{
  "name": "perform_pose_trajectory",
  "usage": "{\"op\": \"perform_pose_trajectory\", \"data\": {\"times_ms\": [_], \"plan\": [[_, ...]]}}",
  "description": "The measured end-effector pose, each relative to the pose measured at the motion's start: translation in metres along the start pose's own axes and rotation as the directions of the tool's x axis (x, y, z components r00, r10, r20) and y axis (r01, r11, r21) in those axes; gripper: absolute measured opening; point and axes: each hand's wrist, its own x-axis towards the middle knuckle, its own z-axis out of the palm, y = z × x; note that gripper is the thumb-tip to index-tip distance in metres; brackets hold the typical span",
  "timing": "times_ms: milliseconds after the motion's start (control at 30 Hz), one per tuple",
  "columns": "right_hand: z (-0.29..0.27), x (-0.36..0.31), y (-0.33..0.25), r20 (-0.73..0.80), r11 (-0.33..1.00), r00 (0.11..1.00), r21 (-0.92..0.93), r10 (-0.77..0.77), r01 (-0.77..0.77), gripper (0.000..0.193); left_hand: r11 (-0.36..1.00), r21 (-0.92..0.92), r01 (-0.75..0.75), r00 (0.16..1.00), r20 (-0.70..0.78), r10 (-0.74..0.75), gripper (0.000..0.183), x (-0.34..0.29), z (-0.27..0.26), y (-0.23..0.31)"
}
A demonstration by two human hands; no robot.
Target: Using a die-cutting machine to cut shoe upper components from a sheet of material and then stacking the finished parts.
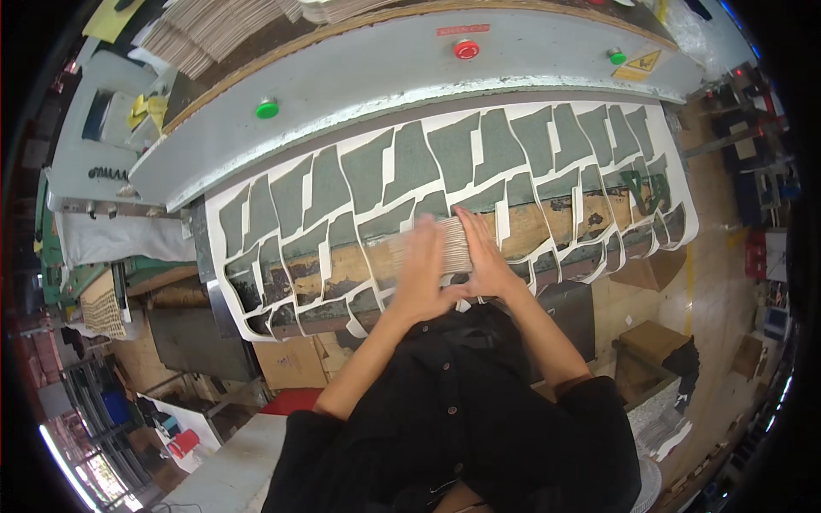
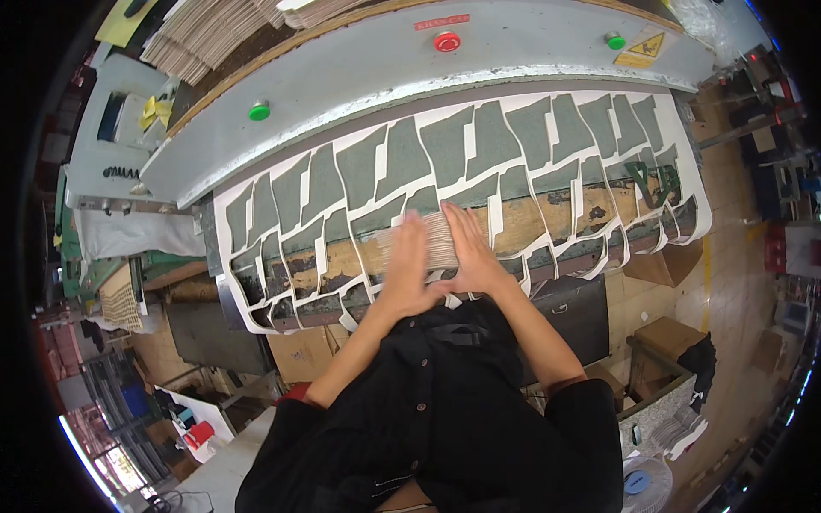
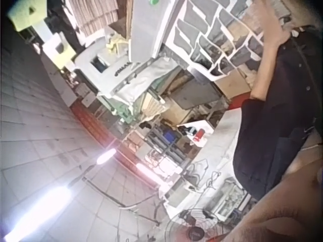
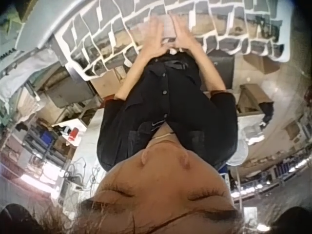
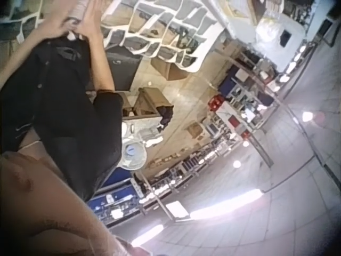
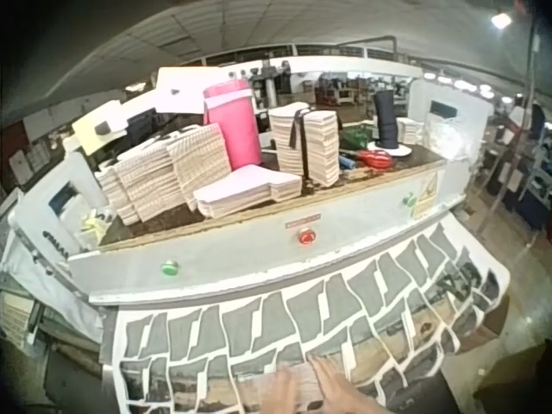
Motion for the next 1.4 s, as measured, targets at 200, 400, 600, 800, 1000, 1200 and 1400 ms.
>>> {"op": "perform_pose_trajectory", "data": {"times_ms": [200,400,600,800,1000,1200,1400], "plan": [[0.006,-0.008,0.002,-0.074,0.997,0.997,0.069,-0.023,0.028,0.147,0.994,-0.017,-0.104,0.984,0.143,0.105,0.128,0.000,-0.003,-0.003],[0.002,-0.005,0.006,-0.030,0.999,0.999,-0.020,0.034,-0.035,0.145,0.998,-0.050,-0.030,0.959,0.279,0.043,0.140,0.013,-0.005,-0.002],[0.009,-0.003,0.001,-0.062,0.996,0.997,0.073,-0.051,0.056,0.147,0.993,-0.112,0.022,0.992,0.124,-0.008,0.133,0.012,0.010,0.004],[-0.006,-0.005,-0.008,-0.007,0.987,1.000,0.156,0.031,-0.029,0.156,0.985,-0.175,0.007,1.000,0.000,-0.007,0.118,-0.001,-0.009,-0.035],[0.010,-0.011,-0.018,-0.070,1.000,0.997,0.027,0.011,-0.009,0.163,0.802,-0.565,0.196,0.898,-0.226,-0.378,0.106,-0.022,0.006,-0.054],[-0.002,-0.022,-0.015,0.088,0.996,0.996,0.092,-0.025,0.017,0.159,0.357,-0.913,0.197,0.908,0.033,-0.418,0.110,-0.033,0.017,-0.056],[0.008,-0.004,-0.013,-0.074,1.000,0.997,0.009,0.007,-0.006,0.161,0.515,-0.823,0.240,0.926,0.035,-0.375,0.113,-0.032,0.022,-0.053]]}}
